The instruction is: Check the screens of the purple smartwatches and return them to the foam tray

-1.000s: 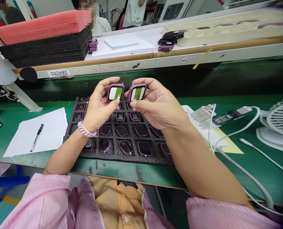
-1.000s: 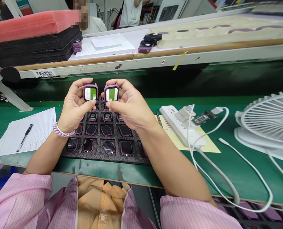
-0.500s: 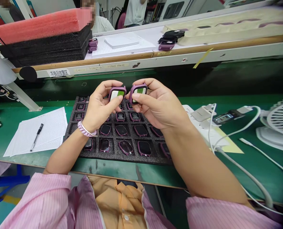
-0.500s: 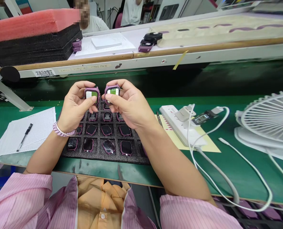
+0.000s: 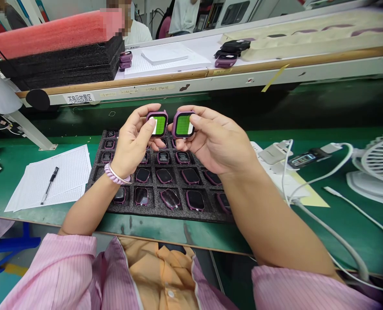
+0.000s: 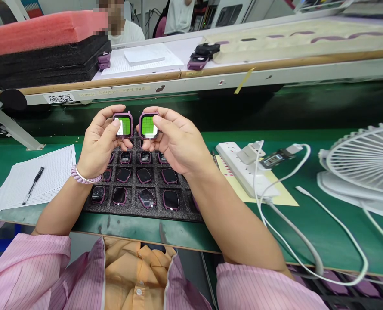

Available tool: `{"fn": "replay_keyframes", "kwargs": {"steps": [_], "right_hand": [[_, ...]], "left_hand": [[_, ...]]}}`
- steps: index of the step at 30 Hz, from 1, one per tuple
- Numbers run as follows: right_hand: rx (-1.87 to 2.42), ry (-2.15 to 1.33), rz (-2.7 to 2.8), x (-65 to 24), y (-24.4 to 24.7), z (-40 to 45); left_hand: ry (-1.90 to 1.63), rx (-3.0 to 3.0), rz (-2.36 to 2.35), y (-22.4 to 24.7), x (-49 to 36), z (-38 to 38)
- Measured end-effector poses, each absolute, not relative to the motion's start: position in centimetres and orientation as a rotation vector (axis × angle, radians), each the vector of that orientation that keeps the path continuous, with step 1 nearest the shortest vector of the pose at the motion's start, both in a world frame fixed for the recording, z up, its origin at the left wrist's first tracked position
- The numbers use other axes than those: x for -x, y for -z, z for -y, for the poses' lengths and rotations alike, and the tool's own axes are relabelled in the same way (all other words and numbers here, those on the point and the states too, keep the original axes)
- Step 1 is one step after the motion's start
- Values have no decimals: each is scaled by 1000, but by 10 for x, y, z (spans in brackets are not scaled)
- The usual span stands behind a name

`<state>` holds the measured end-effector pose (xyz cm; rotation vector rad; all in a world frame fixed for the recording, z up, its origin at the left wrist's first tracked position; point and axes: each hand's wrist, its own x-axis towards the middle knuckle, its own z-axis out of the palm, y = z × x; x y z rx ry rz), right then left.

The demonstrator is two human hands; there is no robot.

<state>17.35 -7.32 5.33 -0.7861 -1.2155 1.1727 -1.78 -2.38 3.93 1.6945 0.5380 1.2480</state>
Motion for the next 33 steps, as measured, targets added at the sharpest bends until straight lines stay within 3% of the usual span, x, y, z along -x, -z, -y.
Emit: {"fn": "replay_keyframes", "kwargs": {"steps": [13, 33], "right_hand": [[796, -1166, 1317, -176, -49, 76], [799, -1177, 1218, -173, -54, 75]], "left_hand": [[-1288, -1914, -474, -31, 18, 15], [-1260, -1745, -618, -44, 17, 28]]}}
